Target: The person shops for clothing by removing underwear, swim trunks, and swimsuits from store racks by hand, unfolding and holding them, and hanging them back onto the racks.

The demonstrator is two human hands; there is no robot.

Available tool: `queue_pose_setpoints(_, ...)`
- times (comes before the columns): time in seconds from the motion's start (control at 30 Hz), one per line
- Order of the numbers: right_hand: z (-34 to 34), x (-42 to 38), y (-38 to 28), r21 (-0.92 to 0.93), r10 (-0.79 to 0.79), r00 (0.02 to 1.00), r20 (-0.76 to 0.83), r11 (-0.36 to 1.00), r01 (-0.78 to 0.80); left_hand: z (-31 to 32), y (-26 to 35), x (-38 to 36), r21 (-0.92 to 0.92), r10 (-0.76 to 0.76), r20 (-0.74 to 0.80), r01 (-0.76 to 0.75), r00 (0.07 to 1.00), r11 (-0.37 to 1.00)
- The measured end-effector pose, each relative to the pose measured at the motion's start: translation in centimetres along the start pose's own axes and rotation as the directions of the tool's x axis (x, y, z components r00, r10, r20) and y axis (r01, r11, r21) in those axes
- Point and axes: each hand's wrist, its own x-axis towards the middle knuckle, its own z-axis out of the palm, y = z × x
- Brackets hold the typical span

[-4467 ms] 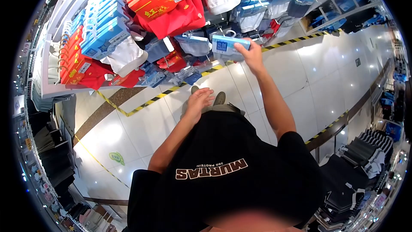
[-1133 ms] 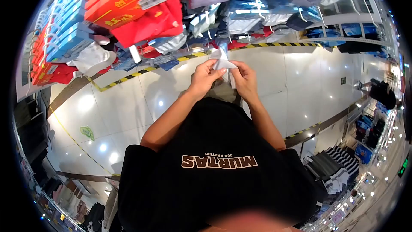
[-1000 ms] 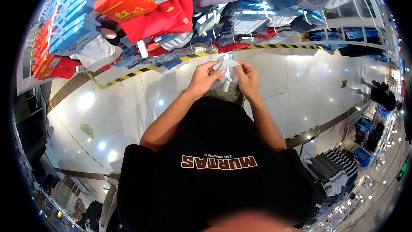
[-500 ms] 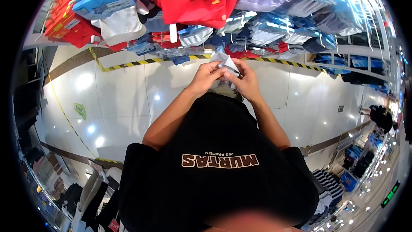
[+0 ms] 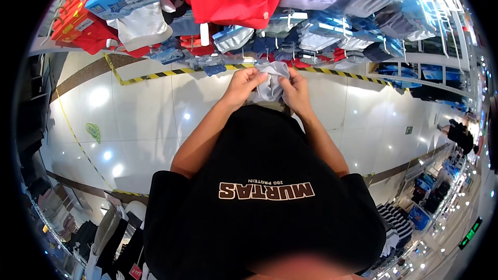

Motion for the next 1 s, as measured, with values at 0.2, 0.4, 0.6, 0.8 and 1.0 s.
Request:
queue_pose_setpoints(0.2,-0.1,-0.3,-0.2,-0.01,0.021,1.0,-0.018,1.0,-0.022,0.7,1.8,-0.9,-0.11,-0.072,0.067,0.079,0.995,0.991)
queue_pose_setpoints(0.4,0.5,-1.1,-0.4,-0.063,-0.134,0.985,0.107,0.988,0.141,0.2,1.1,-0.2,0.076,-0.051,0.154,0.04,0.987,0.996)
queue_pose_setpoints(0.6,-0.4,-0.5,1.3,-0.085,-0.071,0.997,0.025,0.994,0.073,1.1,1.8,-0.3,0.17,0.015,0.011,-0.017,1.0,0.985)
queue_pose_setpoints(0.8,-1.6,-0.5,0.3,-0.229,-0.07,0.998,0.0,0.971,0.068,0.7,1.4,-0.6,0.152,0.032,-0.052,-0.023,0.998,0.988)
queue_pose_setpoints(1.0,0.0,-1.6,-2.2,-0.622,-0.265,0.952,0.151,0.723,0.299,2.8,2.0,-1.0,-0.22,-0.145,0.037,0.149,0.989,0.964)
